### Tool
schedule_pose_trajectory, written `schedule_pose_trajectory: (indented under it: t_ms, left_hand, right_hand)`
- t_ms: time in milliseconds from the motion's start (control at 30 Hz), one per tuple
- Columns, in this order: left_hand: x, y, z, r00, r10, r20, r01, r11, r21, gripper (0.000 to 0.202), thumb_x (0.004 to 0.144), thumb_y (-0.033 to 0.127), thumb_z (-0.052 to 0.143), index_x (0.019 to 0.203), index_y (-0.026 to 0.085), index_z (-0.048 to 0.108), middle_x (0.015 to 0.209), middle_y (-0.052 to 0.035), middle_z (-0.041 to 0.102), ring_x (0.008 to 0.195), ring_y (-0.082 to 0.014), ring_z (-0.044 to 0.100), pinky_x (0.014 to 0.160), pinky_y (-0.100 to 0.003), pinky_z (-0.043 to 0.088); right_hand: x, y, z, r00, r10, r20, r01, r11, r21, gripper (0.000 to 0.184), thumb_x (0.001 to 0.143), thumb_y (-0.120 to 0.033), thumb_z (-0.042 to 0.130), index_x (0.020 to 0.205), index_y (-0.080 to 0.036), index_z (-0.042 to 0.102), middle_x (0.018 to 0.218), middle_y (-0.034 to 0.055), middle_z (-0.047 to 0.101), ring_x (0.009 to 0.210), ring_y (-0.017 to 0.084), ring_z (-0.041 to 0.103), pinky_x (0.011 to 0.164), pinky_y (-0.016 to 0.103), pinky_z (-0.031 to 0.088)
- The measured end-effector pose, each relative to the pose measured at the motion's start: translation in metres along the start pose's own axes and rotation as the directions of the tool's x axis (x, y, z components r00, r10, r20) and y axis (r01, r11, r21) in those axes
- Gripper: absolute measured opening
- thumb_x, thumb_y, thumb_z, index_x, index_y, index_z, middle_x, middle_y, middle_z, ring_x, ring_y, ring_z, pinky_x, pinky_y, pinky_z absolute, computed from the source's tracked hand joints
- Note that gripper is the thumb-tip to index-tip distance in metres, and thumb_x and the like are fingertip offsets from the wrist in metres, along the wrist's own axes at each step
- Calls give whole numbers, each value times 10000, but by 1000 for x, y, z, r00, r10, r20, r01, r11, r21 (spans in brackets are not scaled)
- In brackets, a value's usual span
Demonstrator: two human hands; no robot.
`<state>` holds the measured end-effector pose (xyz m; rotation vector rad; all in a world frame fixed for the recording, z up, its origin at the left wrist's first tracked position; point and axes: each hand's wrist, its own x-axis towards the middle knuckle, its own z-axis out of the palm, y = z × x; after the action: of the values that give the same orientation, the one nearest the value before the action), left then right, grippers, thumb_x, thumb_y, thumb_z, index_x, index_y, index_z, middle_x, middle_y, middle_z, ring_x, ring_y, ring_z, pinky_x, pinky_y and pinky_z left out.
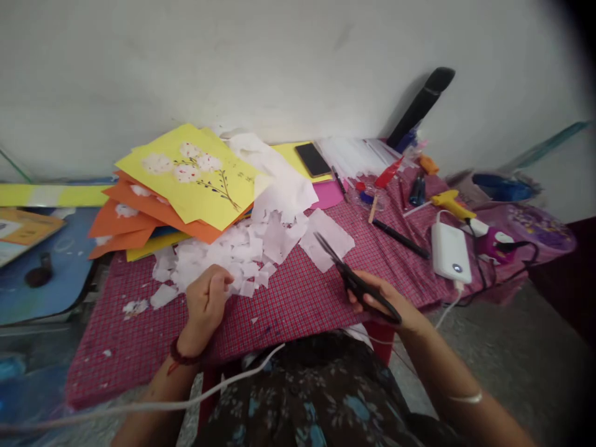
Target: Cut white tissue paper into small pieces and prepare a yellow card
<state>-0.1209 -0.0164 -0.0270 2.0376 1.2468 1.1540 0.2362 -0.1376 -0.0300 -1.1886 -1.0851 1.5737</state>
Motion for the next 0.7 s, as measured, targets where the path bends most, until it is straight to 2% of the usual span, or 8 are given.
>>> schedule_pose_trajectory:
  t_ms: [100,200,333,400,467,567,633,700]
  left_hand:
    - [2,4,-4,998,40,-48,-33,991,128,326,988,171,367,754,177,594,667,-9,578,611,-132,556,571,-269,424]
    - [3,26,1,989,150,-7,-144,956,256,221,944,120,462,767,180,579,703,-11,599,639,-132,574,599,-266,444]
    - [17,61,42,981,173,85,-192,923,335,72,899,126,584,951,171,608,889,-56,672,846,-177,639,778,-306,532]
    - [29,70,71,979,116,170,-176,898,403,280,901,179,597,1179,152,580,1119,-117,675,1049,-236,629,925,-391,536]
    - [43,71,96,955,45,292,-181,871,457,491,888,195,591,1362,133,479,1329,-164,597,1218,-289,564,1028,-468,496]
    - [58,67,119,912,-32,409,-187,856,482,647,833,103,544,1460,115,386,1476,-189,476,1355,-325,458,1108,-505,429]
    - [63,62,125,918,-43,395,-169,857,487,702,786,30,500,1472,113,375,1503,-192,442,1395,-324,412,1132,-509,399]
    - [67,55,126,949,-49,310,-118,859,498,706,755,-1,480,1448,118,413,1491,-194,453,1393,-314,414,1125,-516,398]
  right_hand:
    - [0,3,-26,992,-64,-105,75,991,109,461,854,-537,692,1169,-206,634,855,31,614,665,141,550,623,275,429]
    - [7,4,-43,979,-80,-187,125,962,242,451,832,-542,697,1160,-235,657,812,32,627,655,165,546,616,297,441]
    - [10,8,-48,963,-45,-264,159,890,427,331,839,-536,674,1099,-335,701,779,16,619,617,166,533,591,307,461]
    - [8,10,-49,963,-18,-269,148,869,471,315,850,-570,636,1097,-387,703,766,11,592,617,175,522,578,314,453]
    - [6,11,-51,965,-5,-262,122,893,434,326,867,-614,569,1089,-414,700,753,17,556,594,186,487,560,333,435]
    - [7,11,-55,966,-11,-258,95,944,317,375,919,-624,406,1133,-460,666,743,34,500,594,225,443,542,363,405]
    - [7,11,-57,971,-2,-238,68,961,269,422,938,-611,333,1214,-482,625,746,41,470,606,243,430,559,384,404]
    - [8,11,-59,976,18,-216,35,971,238,487,942,-605,296,1325,-463,560,748,47,452,619,255,425,582,404,414]
